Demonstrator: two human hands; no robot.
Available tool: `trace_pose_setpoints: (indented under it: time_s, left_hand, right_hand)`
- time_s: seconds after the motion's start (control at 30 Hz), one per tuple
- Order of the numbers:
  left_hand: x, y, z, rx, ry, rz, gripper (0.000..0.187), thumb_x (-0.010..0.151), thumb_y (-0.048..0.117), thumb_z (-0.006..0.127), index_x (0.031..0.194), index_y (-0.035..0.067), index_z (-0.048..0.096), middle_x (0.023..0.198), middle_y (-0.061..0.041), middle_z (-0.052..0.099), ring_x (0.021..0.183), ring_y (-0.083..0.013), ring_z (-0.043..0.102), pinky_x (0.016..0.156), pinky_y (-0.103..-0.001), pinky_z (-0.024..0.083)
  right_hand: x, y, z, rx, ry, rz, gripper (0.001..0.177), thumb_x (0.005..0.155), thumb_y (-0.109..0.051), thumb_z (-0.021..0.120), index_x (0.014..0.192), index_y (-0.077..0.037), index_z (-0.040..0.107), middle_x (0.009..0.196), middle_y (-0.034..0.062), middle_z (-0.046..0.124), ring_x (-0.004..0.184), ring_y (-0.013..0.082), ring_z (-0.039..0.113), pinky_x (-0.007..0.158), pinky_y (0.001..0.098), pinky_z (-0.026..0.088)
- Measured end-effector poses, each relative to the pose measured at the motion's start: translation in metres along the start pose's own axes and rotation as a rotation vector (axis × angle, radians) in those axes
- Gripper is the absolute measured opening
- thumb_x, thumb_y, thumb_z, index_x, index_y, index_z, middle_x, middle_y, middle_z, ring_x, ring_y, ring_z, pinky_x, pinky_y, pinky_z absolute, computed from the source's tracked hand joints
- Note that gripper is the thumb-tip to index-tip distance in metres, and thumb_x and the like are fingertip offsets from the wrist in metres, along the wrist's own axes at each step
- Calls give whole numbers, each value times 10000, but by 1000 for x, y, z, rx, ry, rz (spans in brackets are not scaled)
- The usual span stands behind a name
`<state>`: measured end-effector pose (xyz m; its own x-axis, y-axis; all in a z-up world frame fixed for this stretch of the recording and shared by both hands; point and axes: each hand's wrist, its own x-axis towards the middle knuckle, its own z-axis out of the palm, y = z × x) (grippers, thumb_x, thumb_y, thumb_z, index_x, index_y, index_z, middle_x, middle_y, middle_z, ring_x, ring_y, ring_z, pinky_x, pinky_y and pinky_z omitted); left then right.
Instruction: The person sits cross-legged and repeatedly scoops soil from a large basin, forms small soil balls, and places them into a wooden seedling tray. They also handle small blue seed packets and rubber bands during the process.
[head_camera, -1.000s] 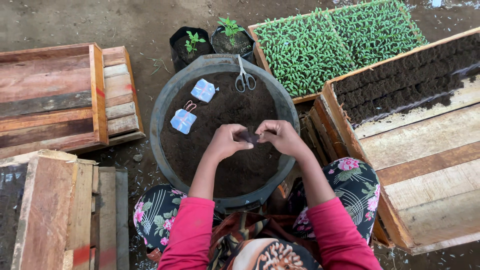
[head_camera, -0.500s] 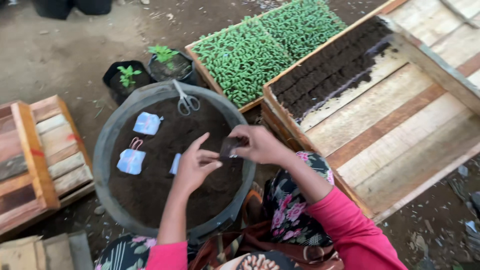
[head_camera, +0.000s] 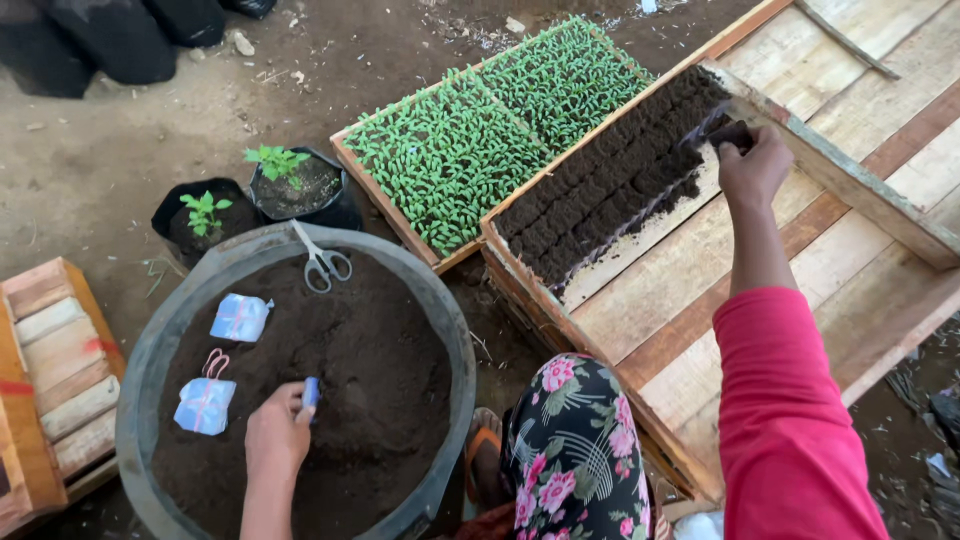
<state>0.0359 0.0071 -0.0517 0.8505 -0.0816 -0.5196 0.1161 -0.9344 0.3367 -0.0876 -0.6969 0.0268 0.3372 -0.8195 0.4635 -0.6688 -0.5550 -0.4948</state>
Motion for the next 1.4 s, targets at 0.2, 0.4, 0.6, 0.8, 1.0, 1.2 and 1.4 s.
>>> trace_pose_setpoints:
  time_s: [0.2, 0.4, 0.6, 0.8, 1.0, 1.2, 1.4]
  left_hand:
    - [33, -26, 27, 0, -26, -53, 250, 995, 223, 621, 1238, 216, 681, 1121, -31, 740, 985, -324, 689, 843, -552, 567]
    - [36, -35, 34, 1, 9, -1, 274, 982, 246, 619, 1249, 213, 671, 1152, -59, 710, 1035, -356, 657, 886, -591, 558]
    - [21, -24, 28, 139, 180, 43, 150, 960, 187, 595, 990, 168, 741, 937, -168, 743, 920, -430, 673, 751, -525, 508]
    - [22, -30, 13, 123, 234, -41, 180, 821, 410, 789, 886, 242, 787, 913, -121, 757, 912, -379, 713, 733, -479, 535]
    - [12, -40, 8, -1, 279, 45, 253, 858, 155, 522, 904, 180, 769, 946, -194, 714, 944, -445, 663, 799, -532, 514]
    - [-2, -40, -8, -205, 272, 57, 130, 953, 138, 626, 903, 103, 741, 823, -170, 680, 911, -397, 692, 811, -514, 569]
    - [-38, -23, -24, -586, 246, 254, 165, 992, 120, 635, 1015, -27, 709, 806, -202, 671, 872, -383, 682, 741, -512, 550]
  right_hand:
    - [25, 17, 40, -100, -133, -92, 219, 830, -87, 782, 1037, -37, 733, 965, 166, 732, 897, 368, 659, 747, 492, 527]
    - [39, 48, 67, -110, -351, -156, 585, 729, 192, 521, 1176, -96, 766, 1032, 140, 738, 952, 352, 648, 795, 449, 530]
    - [52, 75, 81, -180, -393, -206, 515, 803, 9, 508, 1209, -179, 763, 1151, 145, 717, 1043, 382, 638, 890, 451, 501]
    - [-16, -63, 29, -266, -353, -303, 524, 890, -268, 746, 1341, -52, 592, 1245, 248, 584, 1078, 484, 573, 877, 566, 408]
    - [-121, -182, 18, -14, -306, -744, 496, 898, -335, 752, 1309, -68, 682, 1243, 234, 673, 1162, 495, 554, 994, 736, 186]
    - [-285, -309, -22, 514, -727, -633, 359, 831, -119, 782, 1183, -161, 726, 1109, 155, 718, 1090, 376, 658, 999, 517, 451]
    - [-393, -335, -46, 788, -1171, -398, 168, 802, -83, 748, 968, -80, 771, 795, 133, 757, 751, 155, 690, 747, 358, 564]
